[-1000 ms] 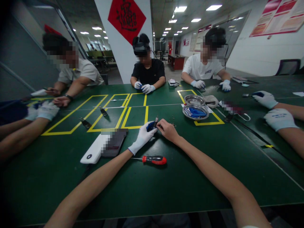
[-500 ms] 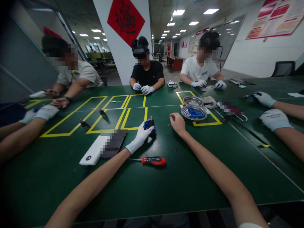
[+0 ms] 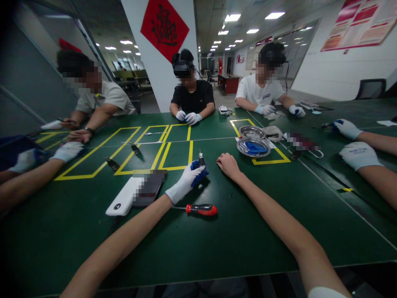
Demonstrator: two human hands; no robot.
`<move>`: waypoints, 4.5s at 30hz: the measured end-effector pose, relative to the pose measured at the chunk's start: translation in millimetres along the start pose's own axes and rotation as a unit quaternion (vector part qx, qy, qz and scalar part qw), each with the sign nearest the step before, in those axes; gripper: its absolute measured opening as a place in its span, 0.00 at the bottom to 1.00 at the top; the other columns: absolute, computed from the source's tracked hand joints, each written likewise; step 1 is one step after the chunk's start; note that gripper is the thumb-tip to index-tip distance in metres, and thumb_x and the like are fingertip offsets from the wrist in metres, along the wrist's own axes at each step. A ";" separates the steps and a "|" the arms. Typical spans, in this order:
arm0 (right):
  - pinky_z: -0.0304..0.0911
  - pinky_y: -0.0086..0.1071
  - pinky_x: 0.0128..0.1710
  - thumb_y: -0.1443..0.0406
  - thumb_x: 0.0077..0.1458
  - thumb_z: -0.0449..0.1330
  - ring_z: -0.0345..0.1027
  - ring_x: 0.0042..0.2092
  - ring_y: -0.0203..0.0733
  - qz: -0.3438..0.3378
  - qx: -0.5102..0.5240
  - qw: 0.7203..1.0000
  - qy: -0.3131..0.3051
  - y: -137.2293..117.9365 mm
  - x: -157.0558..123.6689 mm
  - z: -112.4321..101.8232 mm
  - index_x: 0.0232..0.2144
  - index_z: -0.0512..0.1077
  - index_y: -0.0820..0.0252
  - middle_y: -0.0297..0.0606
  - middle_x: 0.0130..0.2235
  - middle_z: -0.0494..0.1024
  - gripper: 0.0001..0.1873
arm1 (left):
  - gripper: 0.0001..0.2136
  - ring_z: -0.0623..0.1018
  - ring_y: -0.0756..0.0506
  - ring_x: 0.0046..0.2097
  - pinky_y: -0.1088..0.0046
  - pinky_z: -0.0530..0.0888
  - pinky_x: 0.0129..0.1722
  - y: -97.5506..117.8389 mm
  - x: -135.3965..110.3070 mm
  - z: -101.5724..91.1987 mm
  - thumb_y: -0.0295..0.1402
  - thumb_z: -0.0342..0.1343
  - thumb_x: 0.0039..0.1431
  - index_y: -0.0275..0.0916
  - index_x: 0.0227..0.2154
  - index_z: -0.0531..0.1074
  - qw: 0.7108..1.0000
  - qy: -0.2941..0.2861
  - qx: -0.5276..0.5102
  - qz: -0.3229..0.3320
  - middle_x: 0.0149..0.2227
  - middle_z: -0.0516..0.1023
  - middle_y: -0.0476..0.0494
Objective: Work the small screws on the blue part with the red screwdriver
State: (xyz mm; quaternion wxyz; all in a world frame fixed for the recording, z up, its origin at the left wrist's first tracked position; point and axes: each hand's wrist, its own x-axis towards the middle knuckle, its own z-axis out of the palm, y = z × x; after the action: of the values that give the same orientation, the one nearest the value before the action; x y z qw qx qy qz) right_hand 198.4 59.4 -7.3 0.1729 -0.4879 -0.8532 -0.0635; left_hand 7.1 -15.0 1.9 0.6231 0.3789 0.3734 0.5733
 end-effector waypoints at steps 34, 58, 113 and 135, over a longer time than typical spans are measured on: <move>0.64 0.31 0.34 0.65 0.59 0.54 0.67 0.32 0.37 -0.023 0.322 0.937 0.134 -62.3 -7.3 -11.4 0.33 0.70 0.61 0.37 0.32 0.73 0.07 | 0.17 0.75 0.48 0.33 0.65 0.72 0.42 3.4 -2.4 -4.8 0.34 0.66 0.43 0.32 0.37 0.72 1.000 -0.009 0.027 -0.011 0.35 0.77 0.42; 0.58 0.30 0.34 0.66 0.65 0.46 0.67 0.38 0.40 -0.083 0.050 0.992 0.084 -65.8 -15.1 -22.8 0.40 0.70 0.61 0.43 0.39 0.74 0.12 | 0.16 0.75 0.46 0.39 0.63 0.71 0.47 0.5 6.3 -12.0 0.28 0.63 0.44 0.35 0.39 0.70 0.984 0.022 0.154 0.087 0.39 0.76 0.40; 0.57 0.27 0.29 0.66 0.65 0.46 0.65 0.32 0.35 -0.108 0.058 0.991 0.054 -56.6 -16.0 -20.7 0.41 0.67 0.64 0.42 0.39 0.72 0.11 | 0.18 0.76 0.45 0.41 0.62 0.70 0.49 1.4 7.1 -12.1 0.27 0.63 0.44 0.33 0.40 0.71 0.981 0.018 0.184 0.063 0.42 0.77 0.38; 0.64 0.32 0.36 0.66 0.60 0.52 0.69 0.33 0.38 0.044 0.260 0.944 0.198 -34.6 -9.4 -11.6 0.41 0.71 0.60 0.38 0.37 0.76 0.10 | 0.21 0.75 0.47 0.37 0.64 0.72 0.44 -2.9 14.0 -24.1 0.35 0.66 0.42 0.36 0.40 0.69 0.986 0.027 0.148 0.071 0.38 0.76 0.43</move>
State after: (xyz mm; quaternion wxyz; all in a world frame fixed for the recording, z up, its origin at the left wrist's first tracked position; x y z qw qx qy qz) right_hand 175.8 30.7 2.3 0.4612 -0.4408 -0.7666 0.0727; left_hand -12.4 -0.1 -11.6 0.5076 0.4771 0.4425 0.5647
